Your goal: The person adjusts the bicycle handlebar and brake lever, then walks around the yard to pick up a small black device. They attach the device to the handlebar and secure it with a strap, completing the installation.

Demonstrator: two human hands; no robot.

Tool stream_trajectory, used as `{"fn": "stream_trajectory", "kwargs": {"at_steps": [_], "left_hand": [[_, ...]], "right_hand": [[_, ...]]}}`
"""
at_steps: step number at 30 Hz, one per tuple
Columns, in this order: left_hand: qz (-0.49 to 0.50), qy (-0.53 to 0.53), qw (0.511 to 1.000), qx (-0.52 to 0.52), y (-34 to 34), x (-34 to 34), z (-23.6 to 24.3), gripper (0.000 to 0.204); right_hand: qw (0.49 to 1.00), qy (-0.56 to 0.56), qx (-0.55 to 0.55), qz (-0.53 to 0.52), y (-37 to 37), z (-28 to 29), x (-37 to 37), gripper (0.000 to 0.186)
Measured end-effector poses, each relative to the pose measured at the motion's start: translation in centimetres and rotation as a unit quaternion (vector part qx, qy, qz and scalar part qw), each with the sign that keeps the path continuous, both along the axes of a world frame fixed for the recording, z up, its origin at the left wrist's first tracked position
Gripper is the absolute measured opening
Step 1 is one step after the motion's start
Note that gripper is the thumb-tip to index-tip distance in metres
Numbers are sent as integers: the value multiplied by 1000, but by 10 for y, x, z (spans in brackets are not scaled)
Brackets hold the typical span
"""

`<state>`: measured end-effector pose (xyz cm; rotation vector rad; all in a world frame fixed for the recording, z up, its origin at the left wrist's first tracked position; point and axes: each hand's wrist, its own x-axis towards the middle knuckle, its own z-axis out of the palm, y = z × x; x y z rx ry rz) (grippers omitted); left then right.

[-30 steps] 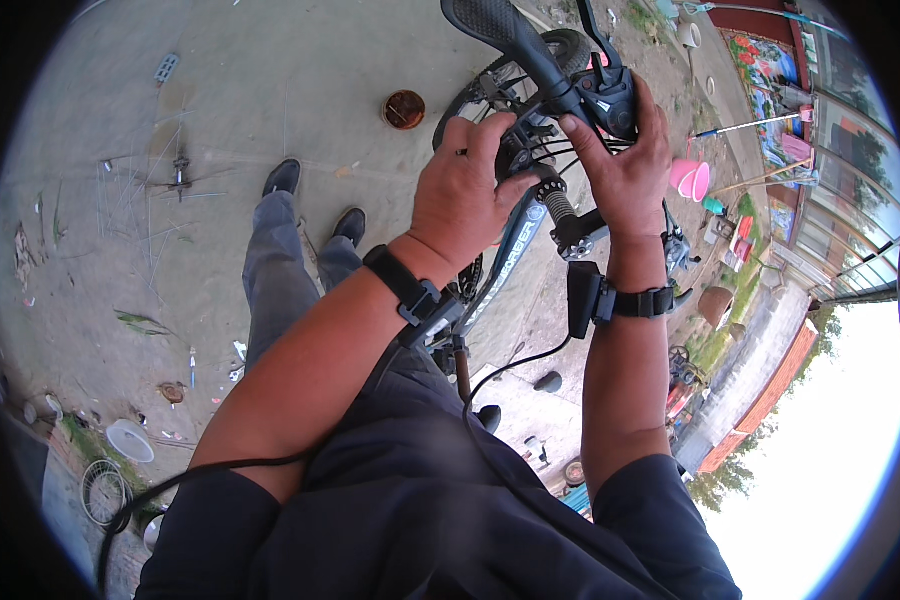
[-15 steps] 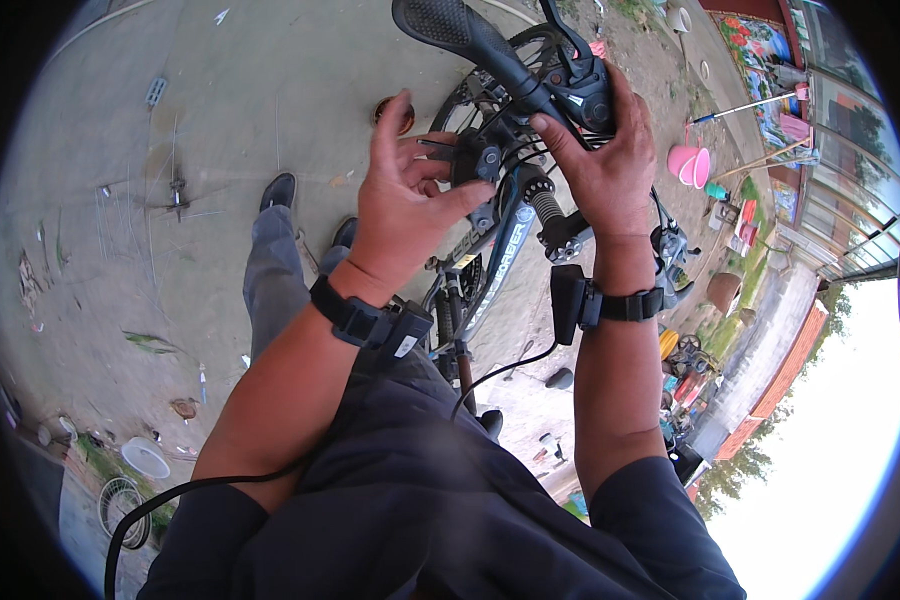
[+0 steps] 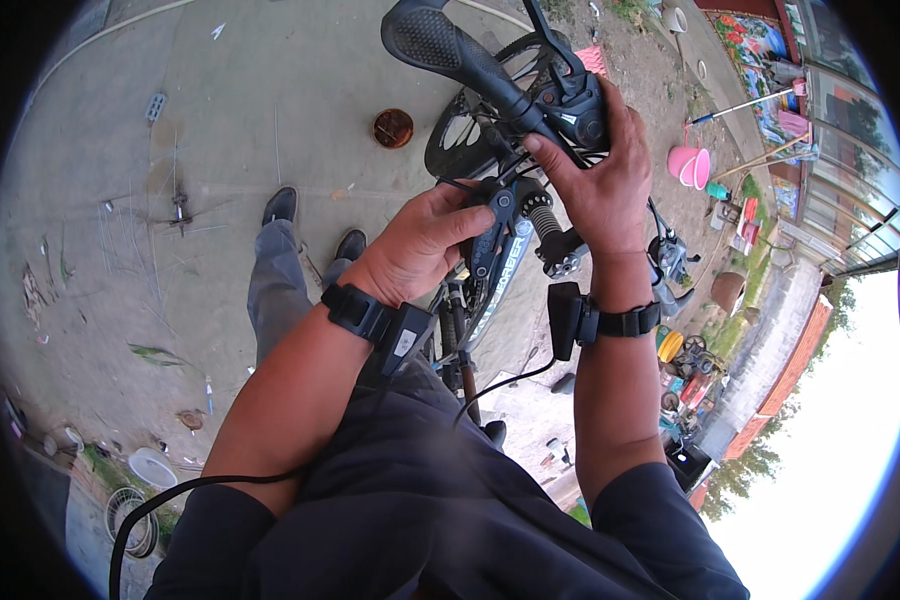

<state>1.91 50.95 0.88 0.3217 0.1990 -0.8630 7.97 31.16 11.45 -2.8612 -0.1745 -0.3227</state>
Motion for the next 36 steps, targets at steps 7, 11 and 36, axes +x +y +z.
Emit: {"fn": "stream_trajectory", "kwargs": {"at_steps": [7,11,36], "left_hand": [[-4,67,998,0,16,3,-2,45],[9,124,992,-29,15,2,4,55],[57,191,970,-139,3,3,19,60]], "right_hand": [[999,-15,40,-7,1,-3,2,91],[999,-12,33,-4,1,-3,2,91],[999,36,14,-33,2,1,-3,89]]}}
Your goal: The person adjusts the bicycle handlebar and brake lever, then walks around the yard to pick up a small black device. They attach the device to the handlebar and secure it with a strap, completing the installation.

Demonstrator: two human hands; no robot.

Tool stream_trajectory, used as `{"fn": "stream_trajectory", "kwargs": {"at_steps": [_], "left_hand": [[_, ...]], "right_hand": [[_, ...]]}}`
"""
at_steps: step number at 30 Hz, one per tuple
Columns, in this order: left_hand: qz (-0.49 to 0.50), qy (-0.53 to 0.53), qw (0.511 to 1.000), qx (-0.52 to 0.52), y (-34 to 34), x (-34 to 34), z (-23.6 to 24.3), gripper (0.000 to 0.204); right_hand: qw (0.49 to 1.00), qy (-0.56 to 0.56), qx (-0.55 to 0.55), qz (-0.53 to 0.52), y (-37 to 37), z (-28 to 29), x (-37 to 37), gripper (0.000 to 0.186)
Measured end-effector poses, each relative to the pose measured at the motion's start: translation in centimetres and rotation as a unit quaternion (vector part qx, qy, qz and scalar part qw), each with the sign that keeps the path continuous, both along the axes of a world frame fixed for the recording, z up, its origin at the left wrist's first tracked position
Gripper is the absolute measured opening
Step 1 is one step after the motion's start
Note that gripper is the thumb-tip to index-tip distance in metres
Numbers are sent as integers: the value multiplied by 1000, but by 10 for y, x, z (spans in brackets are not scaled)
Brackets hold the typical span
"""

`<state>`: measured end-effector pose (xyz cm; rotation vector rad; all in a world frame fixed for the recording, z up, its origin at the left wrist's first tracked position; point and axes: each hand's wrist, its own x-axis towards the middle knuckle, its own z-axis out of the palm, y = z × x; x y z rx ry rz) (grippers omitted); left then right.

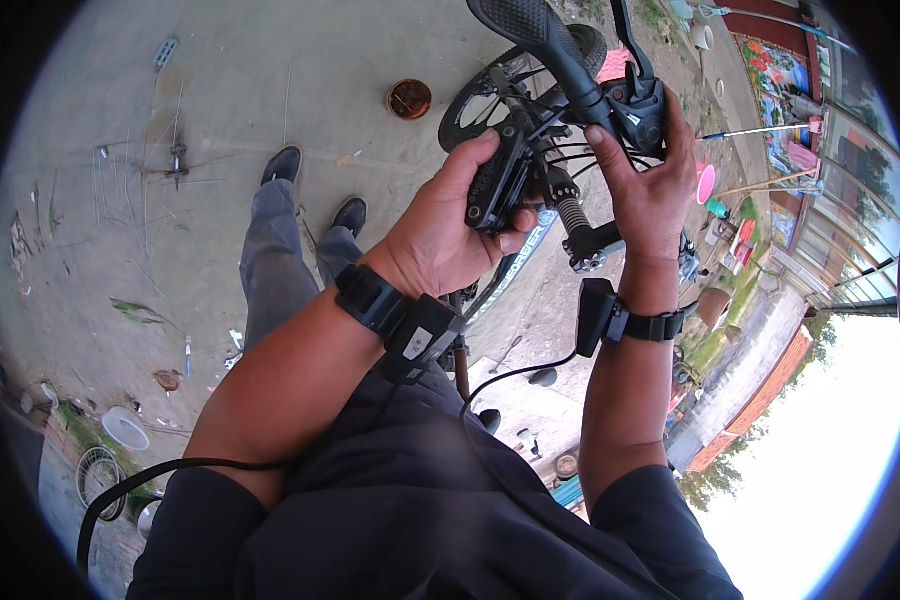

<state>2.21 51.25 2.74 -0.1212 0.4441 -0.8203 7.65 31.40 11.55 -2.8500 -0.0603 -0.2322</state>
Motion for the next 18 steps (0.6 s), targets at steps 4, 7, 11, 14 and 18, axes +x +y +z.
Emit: {"fn": "stream_trajectory", "kwargs": {"at_steps": [4,7,11,14,18], "left_hand": [[-5,1,1000,-6,-1,-2,1,60],[-3,-2,1000,-9,0,-2,1,60],[-3,4,1000,2,0,0,0,60],[-3,-2,1000,0,0,-1,1,59],[-9,-6,1000,-15,-1,-1,-1,63]], "right_hand": [[999,-24,9,21,-2,-4,2,91],[999,-24,11,23,-4,-4,2,91],[999,-25,13,25,-4,-4,2,91],[999,-27,0,29,-4,-3,2,90],[999,-31,-11,31,-3,-3,3,89]]}}
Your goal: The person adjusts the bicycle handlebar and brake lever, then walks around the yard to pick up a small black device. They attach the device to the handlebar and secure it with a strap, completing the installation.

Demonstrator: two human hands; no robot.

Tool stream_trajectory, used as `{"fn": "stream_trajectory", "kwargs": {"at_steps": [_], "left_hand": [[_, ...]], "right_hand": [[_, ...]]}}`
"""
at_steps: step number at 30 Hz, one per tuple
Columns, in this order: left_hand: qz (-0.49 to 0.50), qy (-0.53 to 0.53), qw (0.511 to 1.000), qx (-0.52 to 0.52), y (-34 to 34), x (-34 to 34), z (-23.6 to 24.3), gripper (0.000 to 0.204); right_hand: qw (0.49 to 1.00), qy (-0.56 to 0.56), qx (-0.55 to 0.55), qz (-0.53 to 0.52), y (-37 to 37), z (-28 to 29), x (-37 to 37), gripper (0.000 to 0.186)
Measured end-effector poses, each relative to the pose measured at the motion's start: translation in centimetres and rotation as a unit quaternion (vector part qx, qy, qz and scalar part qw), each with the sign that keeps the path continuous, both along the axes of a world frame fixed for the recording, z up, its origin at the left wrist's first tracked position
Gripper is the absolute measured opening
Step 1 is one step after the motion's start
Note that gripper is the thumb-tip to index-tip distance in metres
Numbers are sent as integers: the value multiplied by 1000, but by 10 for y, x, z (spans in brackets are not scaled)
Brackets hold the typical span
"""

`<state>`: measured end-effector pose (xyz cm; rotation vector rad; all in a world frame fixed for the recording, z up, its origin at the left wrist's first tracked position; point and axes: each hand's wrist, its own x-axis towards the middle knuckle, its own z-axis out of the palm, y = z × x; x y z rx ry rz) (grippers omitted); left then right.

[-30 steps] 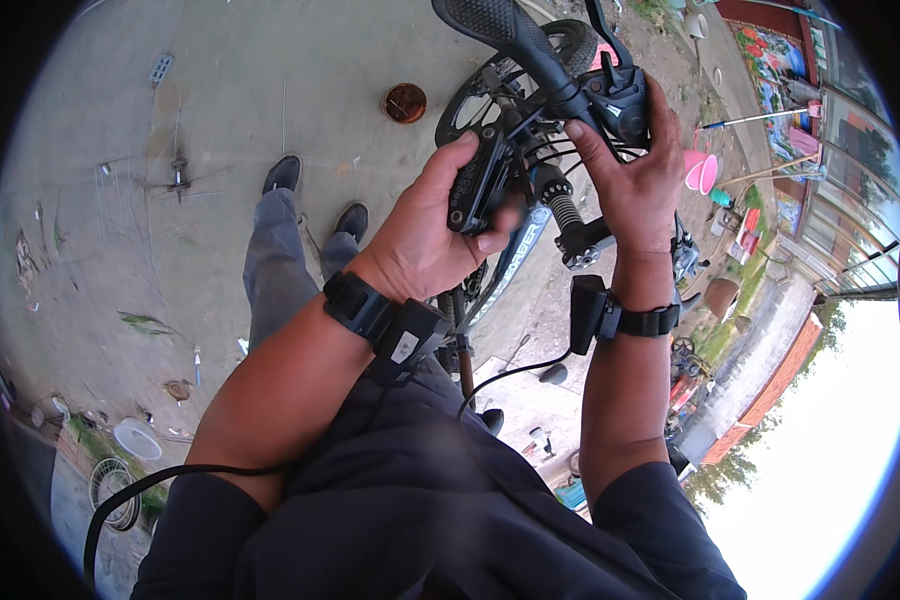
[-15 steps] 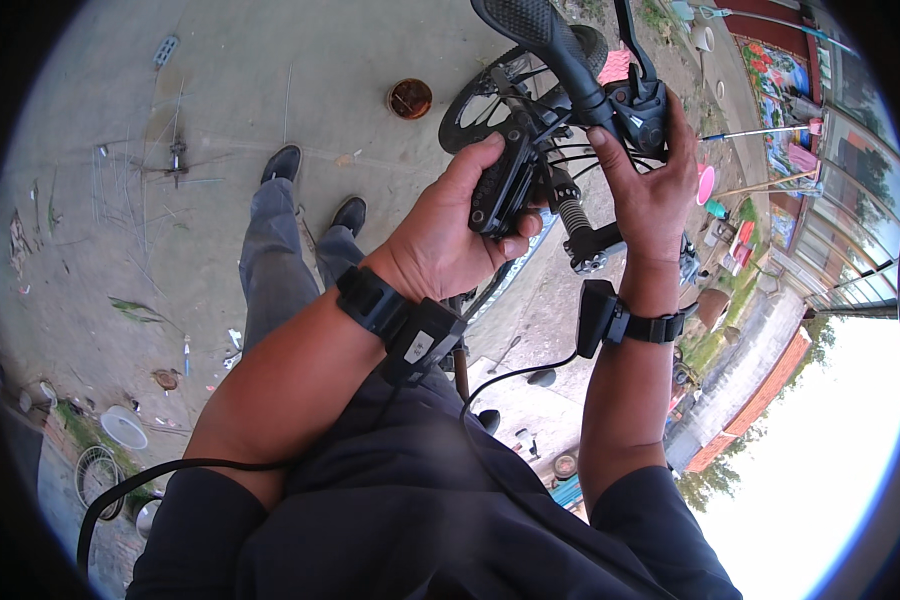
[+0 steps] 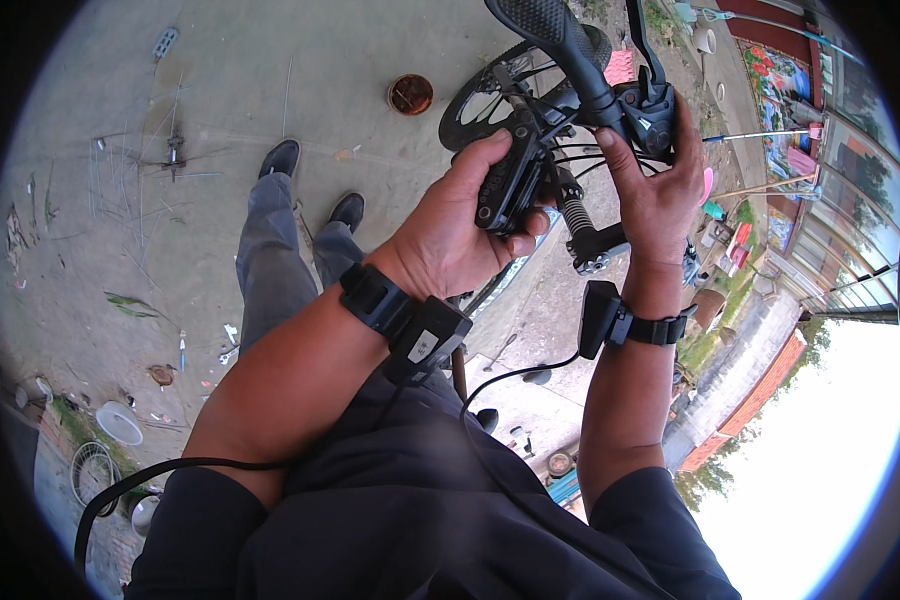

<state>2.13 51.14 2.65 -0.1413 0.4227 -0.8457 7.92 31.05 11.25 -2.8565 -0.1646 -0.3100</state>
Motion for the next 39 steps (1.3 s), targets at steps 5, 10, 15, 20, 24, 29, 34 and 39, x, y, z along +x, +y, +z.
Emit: {"fn": "stream_trajectory", "kwargs": {"at_steps": [5,10,15,20,24,29,34,39], "left_hand": [[-22,-6,994,-107,1,-1,-6,72],[-26,-10,989,-148,3,3,-9,72],[-74,-104,990,58,4,4,8,70],[-38,-291,911,291,-7,1,21,52],[1,-358,837,413,-9,6,8,46],[-9,-385,766,515,-5,4,4,54],[-18,-454,606,653,8,12,15,57],[-24,-515,479,710,22,23,23,54]], "right_hand": [[1000,-10,-7,7,2,1,0,88],[1000,-10,-8,7,2,1,-1,88],[1000,-10,-20,3,2,1,-1,89],[1000,1,-12,-7,1,1,-1,90],[1000,4,4,-9,0,-1,-1,91],[1000,6,4,-7,0,-1,-2,92],[1000,1,3,-5,0,-1,-1,91],[1000,5,6,-9,1,0,-1,91]]}}
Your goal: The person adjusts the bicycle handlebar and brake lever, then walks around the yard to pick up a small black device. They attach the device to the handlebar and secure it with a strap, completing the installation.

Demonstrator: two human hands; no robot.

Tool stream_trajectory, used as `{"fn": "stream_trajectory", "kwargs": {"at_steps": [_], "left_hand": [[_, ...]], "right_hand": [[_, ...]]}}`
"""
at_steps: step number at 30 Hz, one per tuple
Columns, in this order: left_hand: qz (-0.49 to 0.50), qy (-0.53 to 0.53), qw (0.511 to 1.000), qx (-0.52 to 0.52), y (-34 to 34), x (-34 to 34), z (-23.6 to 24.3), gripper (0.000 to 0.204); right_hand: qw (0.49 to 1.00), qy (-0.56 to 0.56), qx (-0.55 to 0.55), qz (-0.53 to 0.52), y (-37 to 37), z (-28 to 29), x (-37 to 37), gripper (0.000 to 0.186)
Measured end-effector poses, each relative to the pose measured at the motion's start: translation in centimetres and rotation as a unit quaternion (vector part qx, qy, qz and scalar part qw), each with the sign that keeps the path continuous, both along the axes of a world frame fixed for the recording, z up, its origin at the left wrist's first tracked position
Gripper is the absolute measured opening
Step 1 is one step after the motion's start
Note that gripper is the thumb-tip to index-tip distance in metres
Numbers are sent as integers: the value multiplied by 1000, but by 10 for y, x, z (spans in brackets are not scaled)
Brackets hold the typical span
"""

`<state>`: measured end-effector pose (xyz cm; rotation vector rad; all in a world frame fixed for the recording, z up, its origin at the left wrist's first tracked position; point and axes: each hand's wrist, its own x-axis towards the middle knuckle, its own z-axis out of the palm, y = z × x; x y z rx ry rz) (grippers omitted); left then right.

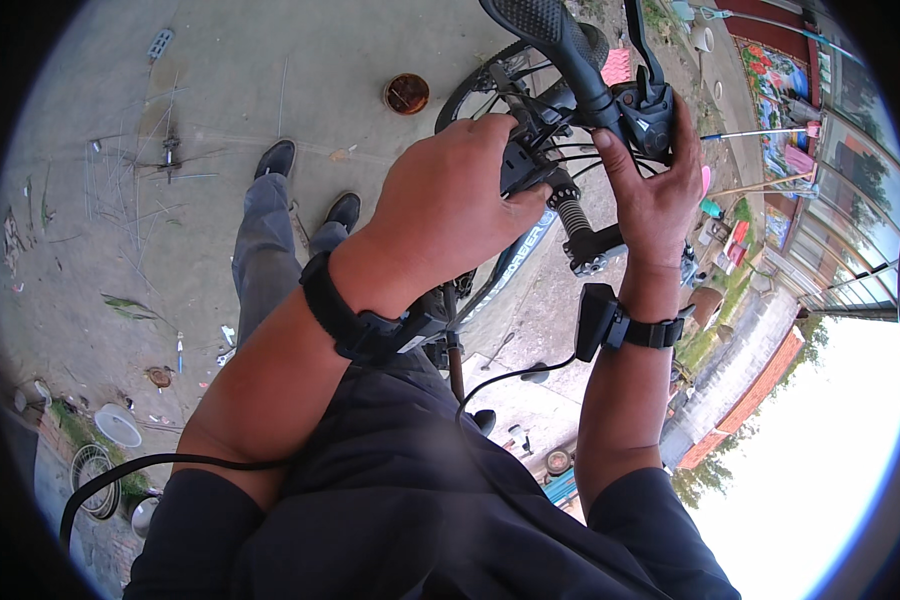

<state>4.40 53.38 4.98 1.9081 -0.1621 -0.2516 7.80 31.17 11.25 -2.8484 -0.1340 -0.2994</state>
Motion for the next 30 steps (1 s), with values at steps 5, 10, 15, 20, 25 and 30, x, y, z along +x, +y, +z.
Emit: {"fn": "stream_trajectory", "kwargs": {"at_steps": [5,10,15,20,25,30], "left_hand": [[-31,209,957,-196,5,9,-5,53],[34,-53,996,56,-5,-4,-4,57],[24,264,942,-204,0,2,-8,56],[15,465,726,-506,9,3,-9,53],[83,201,949,-226,-9,-12,-10,54],[154,281,878,-355,-23,-19,-5,50]], "right_hand": [[1000,0,-20,-3,1,2,-1,91],[1000,-12,-24,6,1,0,0,90],[1000,-10,-3,-2,2,-1,-1,89],[1000,-3,4,5,3,0,0,89],[1000,-5,5,10,3,0,0,90],[1000,-1,3,6,3,1,0,91]]}}
